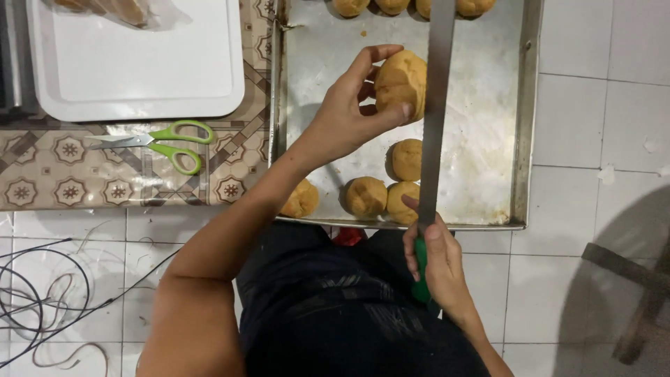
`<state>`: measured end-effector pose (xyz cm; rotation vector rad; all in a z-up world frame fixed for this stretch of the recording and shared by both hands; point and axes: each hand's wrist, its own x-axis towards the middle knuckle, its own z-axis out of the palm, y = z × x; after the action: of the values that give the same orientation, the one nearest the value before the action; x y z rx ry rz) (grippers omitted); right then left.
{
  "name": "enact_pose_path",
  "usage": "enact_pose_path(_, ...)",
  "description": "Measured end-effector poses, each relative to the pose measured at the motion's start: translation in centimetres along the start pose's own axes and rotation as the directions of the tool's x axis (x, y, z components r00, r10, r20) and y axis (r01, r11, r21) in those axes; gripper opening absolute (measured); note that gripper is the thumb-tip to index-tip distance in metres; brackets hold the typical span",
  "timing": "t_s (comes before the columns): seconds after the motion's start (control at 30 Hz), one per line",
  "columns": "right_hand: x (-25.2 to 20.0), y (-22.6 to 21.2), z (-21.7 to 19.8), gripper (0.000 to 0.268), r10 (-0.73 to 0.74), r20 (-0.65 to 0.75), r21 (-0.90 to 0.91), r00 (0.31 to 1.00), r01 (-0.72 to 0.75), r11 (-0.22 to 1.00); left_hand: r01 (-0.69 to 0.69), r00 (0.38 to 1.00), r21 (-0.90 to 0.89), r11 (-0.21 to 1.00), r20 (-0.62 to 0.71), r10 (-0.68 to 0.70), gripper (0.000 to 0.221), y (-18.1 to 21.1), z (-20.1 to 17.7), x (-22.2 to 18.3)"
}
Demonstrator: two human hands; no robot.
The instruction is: Slicing small bread buns horizontally using a long serrated knife on a metal baking tray.
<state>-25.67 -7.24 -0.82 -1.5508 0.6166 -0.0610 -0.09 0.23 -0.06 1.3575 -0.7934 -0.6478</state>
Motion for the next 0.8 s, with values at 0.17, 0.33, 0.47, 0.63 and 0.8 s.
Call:
enact_pose_path(0.17, 0.1, 0.1, 0.5, 0.067, 0.013, 0.014, -0.006, 1.000, -0.013, 1.000, -0.034, 0.997, -0.115, 0.993, -0.076, 0.026, 0.060, 0.0, 0.0, -0.9)
enact_pose_path(0.33, 0.2, 0.5, 0.8, 0.067, 0.000, 0.032, -0.028, 0.999, 0.001, 1.000, -0.064, 0.994, -0.228, 0.972, -0.102, 0.042, 0.061, 0.2, 0.2, -1.6)
enact_pose_path(0.47, 0.9, 0.0, 1.2, 0.067, 0.059, 0.000, -0.058, 0.998, -0.059, 0.997, -0.040, 0.995, -0.251, 0.967, -0.103, 0.014, 0.066, 0.3, 0.6, -1.9)
enact_pose_path(0.63, 2.2, -0.8, 2.0, 0.066, -0.011, -0.020, -0.103, 1.000, 0.009, 0.995, 0.033, 0.995, -0.252, 0.967, -0.083, -0.055, 0.073, 1.0, 0.9, -2.2)
enact_pose_path(0.8, 2.1, -0.4, 2.2, 0.066, -0.056, 0.011, -0.129, 0.998, 0.057, 0.990, 0.078, 0.981, -0.406, 0.911, -0.132, -0.143, 0.071, 0.4, 0.2, -2.3)
